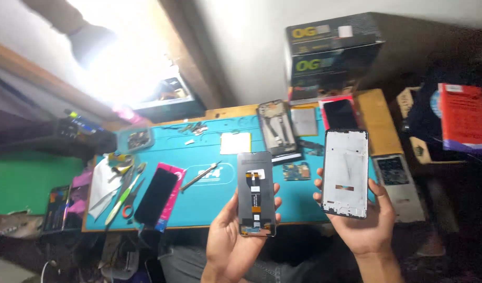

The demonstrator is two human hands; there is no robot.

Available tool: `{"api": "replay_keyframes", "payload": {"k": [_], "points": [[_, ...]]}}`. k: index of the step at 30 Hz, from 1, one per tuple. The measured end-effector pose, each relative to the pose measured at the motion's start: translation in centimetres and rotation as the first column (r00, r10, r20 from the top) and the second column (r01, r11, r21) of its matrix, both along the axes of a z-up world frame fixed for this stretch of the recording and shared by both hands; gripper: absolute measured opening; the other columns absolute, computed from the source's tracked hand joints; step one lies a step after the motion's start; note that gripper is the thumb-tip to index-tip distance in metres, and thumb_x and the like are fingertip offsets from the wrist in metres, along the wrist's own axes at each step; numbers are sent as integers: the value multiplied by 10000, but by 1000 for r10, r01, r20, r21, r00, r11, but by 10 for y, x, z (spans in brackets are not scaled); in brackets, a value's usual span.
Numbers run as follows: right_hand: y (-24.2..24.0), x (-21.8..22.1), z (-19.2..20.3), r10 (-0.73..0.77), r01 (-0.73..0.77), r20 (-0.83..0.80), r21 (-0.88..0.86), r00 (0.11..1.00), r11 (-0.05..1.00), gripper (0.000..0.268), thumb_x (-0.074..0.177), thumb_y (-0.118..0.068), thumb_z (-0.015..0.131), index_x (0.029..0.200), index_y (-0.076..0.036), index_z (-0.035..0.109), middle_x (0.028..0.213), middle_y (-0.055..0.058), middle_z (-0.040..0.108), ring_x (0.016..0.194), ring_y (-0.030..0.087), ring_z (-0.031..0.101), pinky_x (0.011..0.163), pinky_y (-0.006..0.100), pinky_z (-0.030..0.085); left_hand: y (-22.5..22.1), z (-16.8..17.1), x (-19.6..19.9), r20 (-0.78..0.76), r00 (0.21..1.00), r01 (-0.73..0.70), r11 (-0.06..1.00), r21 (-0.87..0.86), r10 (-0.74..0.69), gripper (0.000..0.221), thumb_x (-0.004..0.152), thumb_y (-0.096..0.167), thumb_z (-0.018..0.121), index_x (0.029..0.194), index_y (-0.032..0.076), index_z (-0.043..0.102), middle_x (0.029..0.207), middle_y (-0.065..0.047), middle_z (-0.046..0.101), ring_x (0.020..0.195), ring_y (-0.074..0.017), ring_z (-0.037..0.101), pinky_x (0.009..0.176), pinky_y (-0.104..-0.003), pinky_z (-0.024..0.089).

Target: Inspecting and preparing smartphone components including screens, batteries, and frames for repair.

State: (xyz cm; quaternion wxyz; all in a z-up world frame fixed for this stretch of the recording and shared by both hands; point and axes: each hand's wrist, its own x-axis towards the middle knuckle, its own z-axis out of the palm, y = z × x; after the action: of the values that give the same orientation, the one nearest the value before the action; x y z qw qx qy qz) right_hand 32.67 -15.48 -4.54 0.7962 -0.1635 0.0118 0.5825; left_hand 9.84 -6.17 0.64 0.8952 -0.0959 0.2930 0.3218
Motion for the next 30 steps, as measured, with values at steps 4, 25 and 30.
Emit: {"api": "replay_keyframes", "payload": {"k": [4,25,30], "points": [[30,-36,-8,92,-91,52,-25,994,996,696,1042,-329,742,1586,43,520,1406,380,655,1181,495,694,938,563,569,6,-17,-44,82,995,-56,995,-80,62,624,1098,345,463,1633,33,536,1536,-324,620,1206,-441,692,958,-555,591],[76,-82,-21,201,-183,103,-159,974,970,656,1072,-401,647,1586,-3,551,1424,374,652,1198,493,686,961,555,590,29,-16,-82,158,974,-78,895,-439,162,688,1050,400,522,1639,47,571,1584,-395,573,1137,-545,651,842,-631,580],[73,-82,-13,240,-235,118,-55,964,970,692,1055,-319,694,1605,41,478,1481,392,597,1266,501,656,1039,578,563,25,-18,-83,61,990,-116,978,-176,129,626,1003,315,572,1582,78,570,1534,-486,559,1143,-554,672,853,-601,620]]}}
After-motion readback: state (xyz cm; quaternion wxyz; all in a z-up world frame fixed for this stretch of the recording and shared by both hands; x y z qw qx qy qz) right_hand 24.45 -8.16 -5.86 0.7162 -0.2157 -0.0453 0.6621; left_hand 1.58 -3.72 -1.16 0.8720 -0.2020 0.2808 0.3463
